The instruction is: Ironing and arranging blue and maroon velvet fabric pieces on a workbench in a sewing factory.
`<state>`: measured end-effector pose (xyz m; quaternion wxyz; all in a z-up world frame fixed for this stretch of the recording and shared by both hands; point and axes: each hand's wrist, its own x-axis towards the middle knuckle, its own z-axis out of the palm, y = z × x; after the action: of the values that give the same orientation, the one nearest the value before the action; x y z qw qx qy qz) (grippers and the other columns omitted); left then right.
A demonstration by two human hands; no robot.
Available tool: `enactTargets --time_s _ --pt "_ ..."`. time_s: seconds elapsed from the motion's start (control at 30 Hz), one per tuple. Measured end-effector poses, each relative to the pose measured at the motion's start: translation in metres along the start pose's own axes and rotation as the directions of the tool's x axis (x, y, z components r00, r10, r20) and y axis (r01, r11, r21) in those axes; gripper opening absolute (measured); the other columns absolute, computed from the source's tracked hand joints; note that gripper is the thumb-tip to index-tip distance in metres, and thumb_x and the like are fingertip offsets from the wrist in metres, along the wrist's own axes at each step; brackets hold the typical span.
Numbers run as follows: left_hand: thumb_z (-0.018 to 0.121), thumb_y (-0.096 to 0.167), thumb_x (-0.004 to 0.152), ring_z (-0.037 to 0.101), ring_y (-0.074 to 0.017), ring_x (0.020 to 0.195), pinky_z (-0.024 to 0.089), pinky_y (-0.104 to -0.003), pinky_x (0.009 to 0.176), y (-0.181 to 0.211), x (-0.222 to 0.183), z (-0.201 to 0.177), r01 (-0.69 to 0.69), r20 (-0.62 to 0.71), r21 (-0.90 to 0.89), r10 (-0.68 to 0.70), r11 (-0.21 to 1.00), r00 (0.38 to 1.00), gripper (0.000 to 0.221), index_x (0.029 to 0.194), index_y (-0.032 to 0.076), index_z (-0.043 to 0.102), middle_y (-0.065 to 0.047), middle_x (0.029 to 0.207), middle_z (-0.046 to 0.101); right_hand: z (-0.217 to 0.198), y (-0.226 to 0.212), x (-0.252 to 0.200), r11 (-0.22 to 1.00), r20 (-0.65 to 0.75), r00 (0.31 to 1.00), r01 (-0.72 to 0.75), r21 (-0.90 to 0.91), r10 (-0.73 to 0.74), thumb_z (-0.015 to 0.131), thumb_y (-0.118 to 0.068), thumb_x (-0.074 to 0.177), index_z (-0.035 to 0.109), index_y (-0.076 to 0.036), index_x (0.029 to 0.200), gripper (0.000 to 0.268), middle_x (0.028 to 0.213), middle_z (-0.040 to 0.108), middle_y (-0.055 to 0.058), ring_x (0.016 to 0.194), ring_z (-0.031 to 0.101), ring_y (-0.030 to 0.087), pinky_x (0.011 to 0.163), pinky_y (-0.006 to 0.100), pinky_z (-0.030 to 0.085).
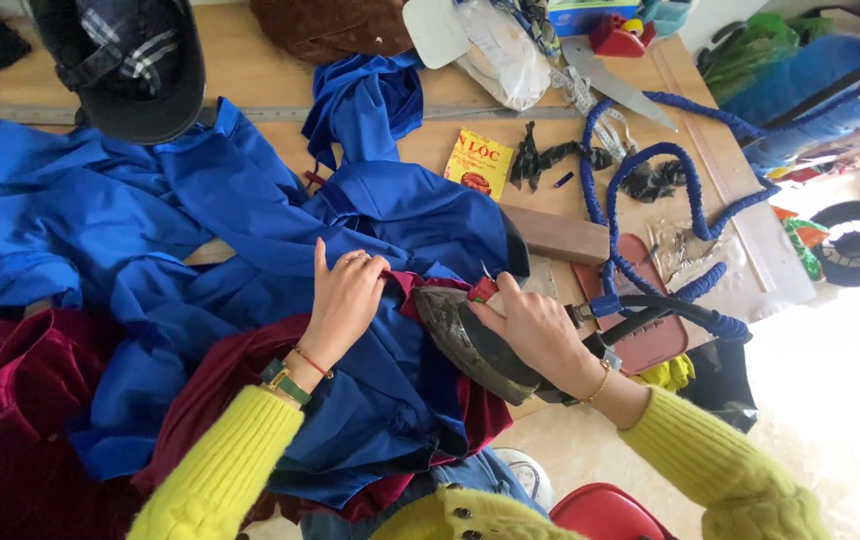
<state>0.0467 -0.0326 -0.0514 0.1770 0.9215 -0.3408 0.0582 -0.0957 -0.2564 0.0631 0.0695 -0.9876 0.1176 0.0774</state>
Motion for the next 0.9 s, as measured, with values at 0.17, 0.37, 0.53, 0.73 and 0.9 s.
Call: enactTargets --time_s 0.17,0.37,0.53,0.73,0.9 --pt "0.066 0.024 0.097 0.066 -0.0235 0.123 0.013 -0.067 0.122 -0.007 0.004 0.002 0.005 -0.018 0.005 -0.005 1.0 1.0 0.01 0.107 0.023 0.065 -0.006 0.107 0.076 -0.002 -0.004 0.008 0.999 -0.007 1.0 -0.009 0.051 0.009 0.054 -0.059 0.1 0.056 -0.015 0.115 0.047 0.082 0.073 0.017 0.083 0.077 0.038 0.071 0.041 0.061" --pt "0.062 0.023 0.101 0.065 -0.0247 0.127 0.012 -0.068 0.121 -0.006 0.008 -0.004 0.044 0.046 -0.041 -0.042 0.998 0.998 0.012 0.112 0.023 0.067 -0.007 0.111 0.076 0.001 -0.007 0.012 1.0 -0.019 1.0 0.008 0.007 -0.008 0.054 -0.061 0.1 0.057 -0.014 0.115 0.049 0.084 0.073 0.015 0.082 0.077 0.035 0.068 0.039 0.06" --pt "0.063 0.02 0.099 0.067 -0.025 0.124 0.013 -0.068 0.121 -0.004 0.007 -0.007 0.034 -0.008 -0.034 -0.034 0.999 0.999 0.012 0.11 0.023 0.068 -0.007 0.107 0.077 0.003 -0.003 0.015 1.0 -0.01 1.0 0.015 0.003 -0.015 0.056 -0.06 0.099 0.058 -0.014 0.115 0.049 0.083 0.073 0.014 0.081 0.078 0.035 0.067 0.04 0.06" --pt "0.064 0.025 0.098 0.068 -0.0228 0.123 0.014 -0.067 0.122 -0.006 0.006 -0.005 0.055 -0.022 -0.035 -0.055 0.998 0.998 0.01 0.108 0.025 0.067 -0.005 0.105 0.077 0.0 -0.005 0.017 0.999 -0.002 0.999 0.035 0.031 -0.035 0.056 -0.064 0.096 0.058 -0.01 0.117 0.057 0.086 0.073 0.016 0.084 0.077 0.036 0.069 0.041 0.061" --pt "0.066 0.027 0.098 0.067 -0.021 0.123 0.013 -0.064 0.124 -0.002 0.008 -0.012 0.052 -0.02 -0.048 -0.053 0.998 0.998 0.007 0.104 0.026 0.067 -0.002 0.104 0.078 0.001 -0.003 0.018 0.999 -0.024 0.998 0.051 0.012 -0.051 0.057 -0.056 0.1 0.06 -0.011 0.118 0.049 0.089 0.075 0.016 0.084 0.078 0.036 0.068 0.041 0.062"
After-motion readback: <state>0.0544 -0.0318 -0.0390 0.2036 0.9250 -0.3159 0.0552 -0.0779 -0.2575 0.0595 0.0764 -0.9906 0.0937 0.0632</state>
